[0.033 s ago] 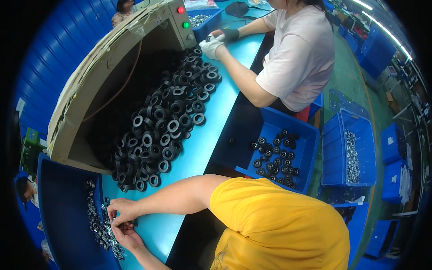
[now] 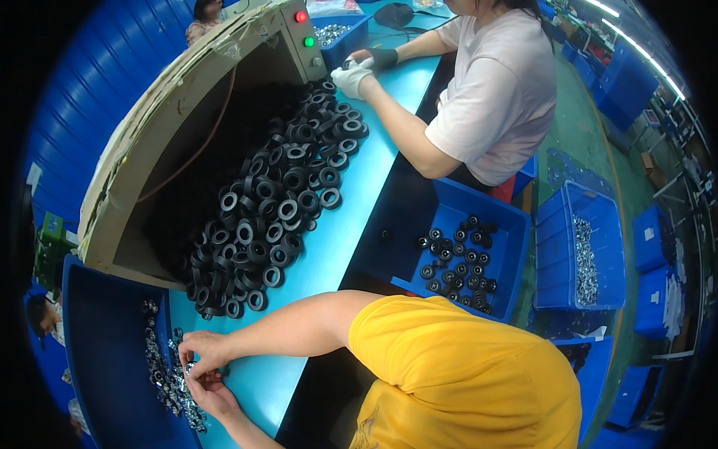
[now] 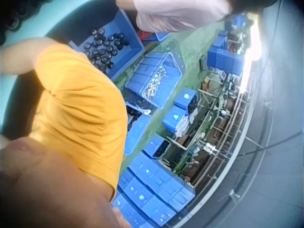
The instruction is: Manually inserting metal bearings into small black rubber wheels at a factory workstation.
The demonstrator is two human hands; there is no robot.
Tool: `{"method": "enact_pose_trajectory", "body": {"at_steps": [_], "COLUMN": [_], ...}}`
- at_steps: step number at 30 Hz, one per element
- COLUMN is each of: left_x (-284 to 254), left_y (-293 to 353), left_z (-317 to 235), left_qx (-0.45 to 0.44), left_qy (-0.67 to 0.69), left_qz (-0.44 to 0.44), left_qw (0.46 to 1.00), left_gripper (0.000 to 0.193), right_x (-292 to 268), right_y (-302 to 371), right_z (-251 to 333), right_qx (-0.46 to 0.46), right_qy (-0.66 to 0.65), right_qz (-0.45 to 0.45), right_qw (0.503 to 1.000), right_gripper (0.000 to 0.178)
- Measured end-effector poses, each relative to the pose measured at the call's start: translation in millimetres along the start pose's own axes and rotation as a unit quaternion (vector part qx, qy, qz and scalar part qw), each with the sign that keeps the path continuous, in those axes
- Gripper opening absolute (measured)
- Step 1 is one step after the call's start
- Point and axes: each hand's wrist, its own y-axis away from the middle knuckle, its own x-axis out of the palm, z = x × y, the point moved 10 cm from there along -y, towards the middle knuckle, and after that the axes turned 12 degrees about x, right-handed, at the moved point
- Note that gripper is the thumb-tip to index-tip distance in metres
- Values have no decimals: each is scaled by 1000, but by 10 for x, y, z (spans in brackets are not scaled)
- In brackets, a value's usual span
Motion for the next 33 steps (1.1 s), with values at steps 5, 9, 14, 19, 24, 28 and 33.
{"method": "enact_pose_trajectory", "body": {"at_steps": [5, 9, 14, 19, 24, 28, 33], "left_x": [-57, -145, -162, 28, 136, 164, 193], "left_y": [-23, -79, 10, 9, 97, 70, 16], "left_z": [80, 75, 107, -100, -177, -171, -223], "left_qx": [-24, -26, -38, -21, -39, -38, -15], "left_qy": [32, 46, 82, 130, 136, 150, 177], "left_qz": [-26, 4, 9, 14, -6, -4, 22], "left_qw": [999, 999, 996, 991, 990, 988, 984], "left_gripper": [43, 45, 48, 49, 48, 47, 46], "right_x": [24, 118, 109, 33, 63, 51, -16], "right_y": [-20, -52, -28, -13, 47, 28, -23], "right_z": [-27, -54, -36, 231, 229, 185, 205], "right_qx": [-30, -26, -71, -13, 76, 77, 47], "right_qy": [0, 17, 67, 52, 35, 26, -66], "right_qz": [0, -2, -2, 12, 50, 55, 31], "right_qw": [1000, 1000, 995, 998, 995, 995, 996], "right_gripper": [32, 33, 35, 39, 40, 37, 35]}}
